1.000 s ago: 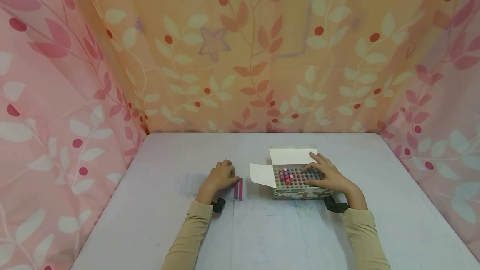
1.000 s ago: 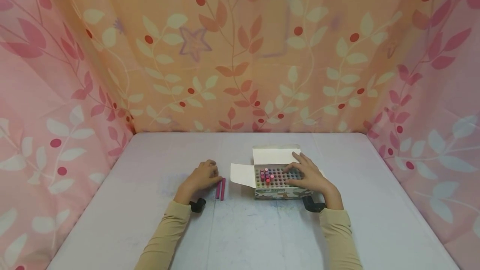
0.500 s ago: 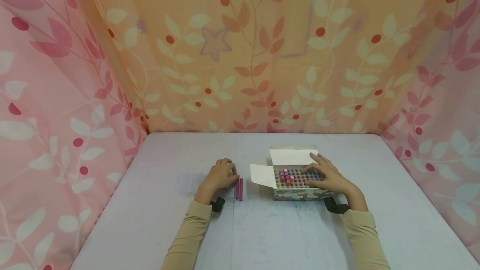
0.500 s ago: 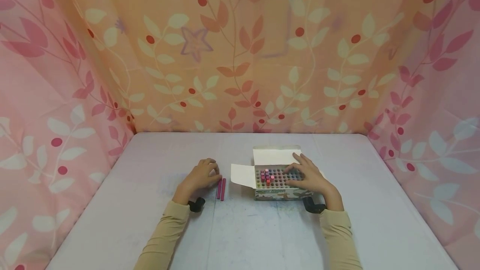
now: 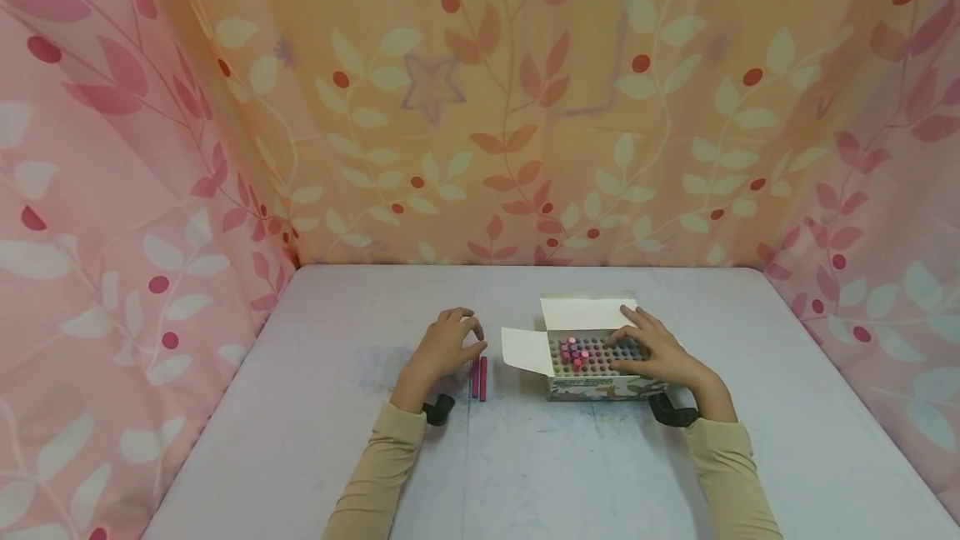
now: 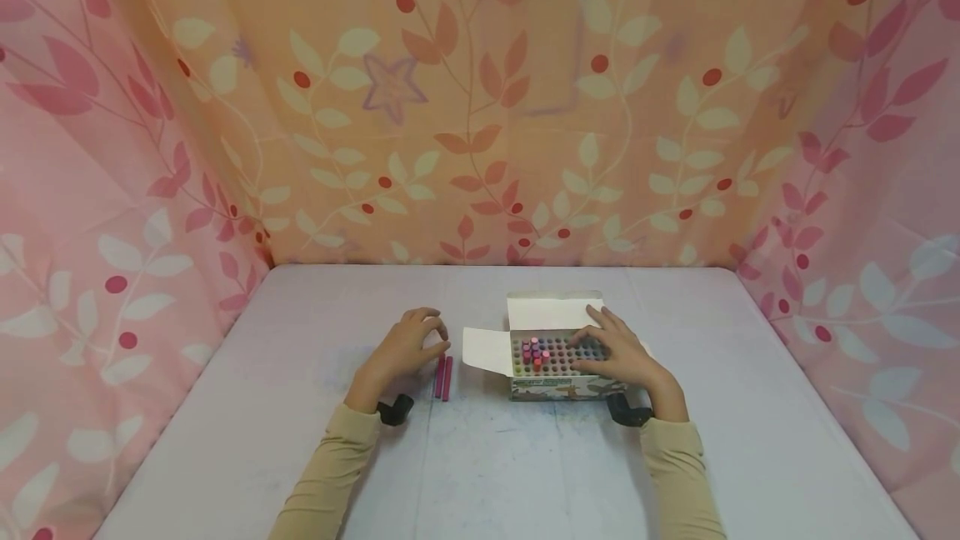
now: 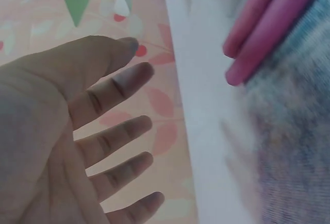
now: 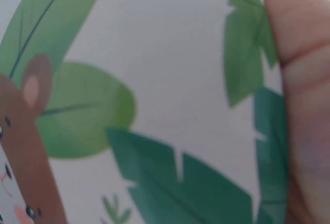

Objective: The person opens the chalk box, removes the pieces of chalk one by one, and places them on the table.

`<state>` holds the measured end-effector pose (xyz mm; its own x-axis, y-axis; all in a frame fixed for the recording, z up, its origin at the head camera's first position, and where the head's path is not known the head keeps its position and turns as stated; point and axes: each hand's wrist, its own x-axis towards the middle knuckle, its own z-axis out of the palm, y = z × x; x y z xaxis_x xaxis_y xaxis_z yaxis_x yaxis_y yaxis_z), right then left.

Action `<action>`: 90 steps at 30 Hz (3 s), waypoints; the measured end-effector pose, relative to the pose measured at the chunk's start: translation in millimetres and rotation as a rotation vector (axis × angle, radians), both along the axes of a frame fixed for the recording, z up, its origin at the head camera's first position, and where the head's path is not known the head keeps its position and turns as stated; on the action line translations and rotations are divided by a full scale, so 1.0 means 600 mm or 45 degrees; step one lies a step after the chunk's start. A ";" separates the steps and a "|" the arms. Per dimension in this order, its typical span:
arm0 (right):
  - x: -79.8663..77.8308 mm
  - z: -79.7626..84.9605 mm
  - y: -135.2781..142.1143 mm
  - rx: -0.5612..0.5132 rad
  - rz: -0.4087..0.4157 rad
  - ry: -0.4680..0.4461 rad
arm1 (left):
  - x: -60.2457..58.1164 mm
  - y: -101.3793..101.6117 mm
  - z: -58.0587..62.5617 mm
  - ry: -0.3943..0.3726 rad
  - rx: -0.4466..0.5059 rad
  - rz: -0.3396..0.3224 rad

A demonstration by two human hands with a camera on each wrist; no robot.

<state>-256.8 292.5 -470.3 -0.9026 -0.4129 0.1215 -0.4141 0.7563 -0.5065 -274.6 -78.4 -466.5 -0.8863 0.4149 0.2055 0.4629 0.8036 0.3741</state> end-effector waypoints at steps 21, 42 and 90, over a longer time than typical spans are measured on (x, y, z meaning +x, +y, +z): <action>-0.001 -0.009 0.005 -0.005 0.003 0.027 | 0.026 0.068 0.057 0.333 0.127 -0.141; -0.001 -0.009 0.003 0.003 -0.004 0.038 | 0.045 0.187 0.035 0.289 -0.185 -0.275; 0.004 -0.006 -0.001 -0.024 -0.036 0.008 | 0.038 0.219 0.050 0.475 0.136 -0.091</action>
